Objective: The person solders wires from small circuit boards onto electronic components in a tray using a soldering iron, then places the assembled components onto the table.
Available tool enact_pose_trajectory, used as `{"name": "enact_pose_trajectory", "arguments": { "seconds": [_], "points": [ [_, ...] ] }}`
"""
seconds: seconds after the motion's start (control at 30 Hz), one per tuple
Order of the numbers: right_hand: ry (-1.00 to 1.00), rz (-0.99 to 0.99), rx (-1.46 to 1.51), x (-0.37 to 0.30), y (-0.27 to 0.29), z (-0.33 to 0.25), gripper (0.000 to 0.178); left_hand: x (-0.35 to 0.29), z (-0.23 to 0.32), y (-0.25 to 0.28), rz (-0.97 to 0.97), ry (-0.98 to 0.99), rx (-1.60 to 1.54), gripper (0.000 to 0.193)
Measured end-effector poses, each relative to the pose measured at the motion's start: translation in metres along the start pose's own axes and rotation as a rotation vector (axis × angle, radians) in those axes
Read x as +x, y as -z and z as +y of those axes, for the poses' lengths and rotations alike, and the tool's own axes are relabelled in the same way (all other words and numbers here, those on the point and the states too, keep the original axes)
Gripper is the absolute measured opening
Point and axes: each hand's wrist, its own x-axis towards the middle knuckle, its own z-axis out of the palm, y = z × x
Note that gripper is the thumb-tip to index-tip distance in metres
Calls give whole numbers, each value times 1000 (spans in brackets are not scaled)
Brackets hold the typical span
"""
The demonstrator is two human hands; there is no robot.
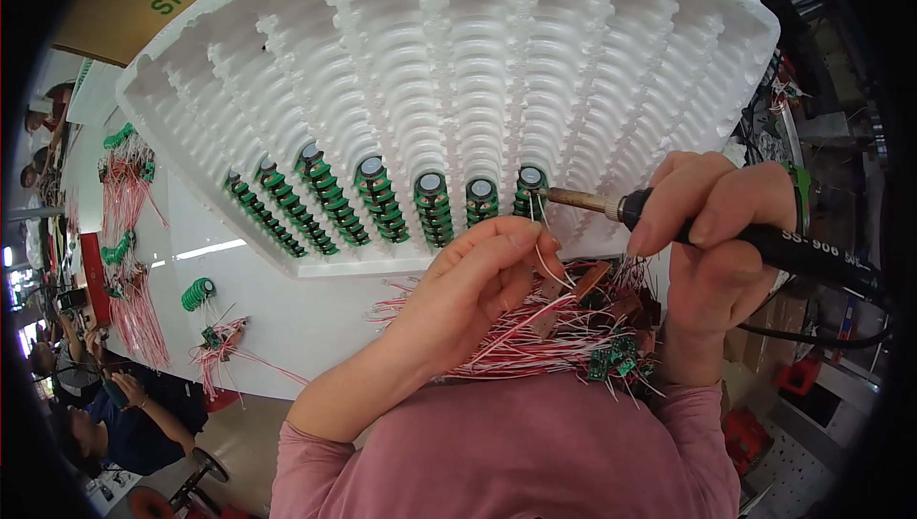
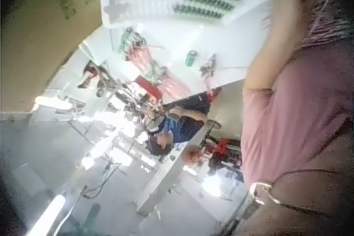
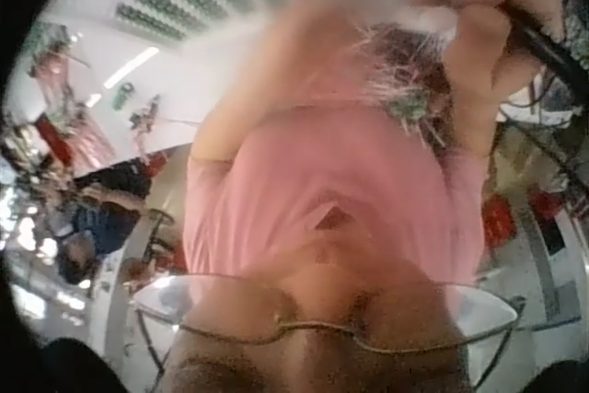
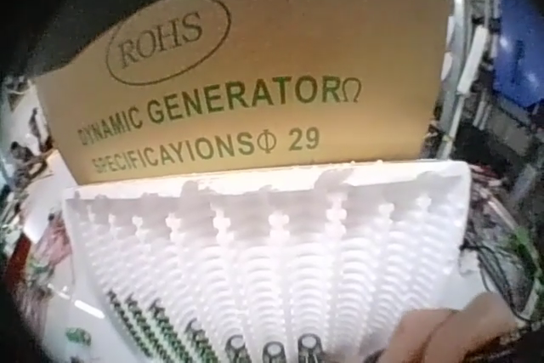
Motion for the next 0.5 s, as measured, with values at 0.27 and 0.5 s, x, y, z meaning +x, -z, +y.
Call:
{"name": "enact_pose_trajectory", "arguments": {
  "seconds": [0.27, 0.5],
  "points": [
    [-82, 26, 24, -3, -4, 0, 43, 3, -1, 5, 13, 42, -87, 20],
    [88, -139, 288, -2, 8, 19, 22, 3, 0, 4, 14, 40, -84, 20]
  ]
}}
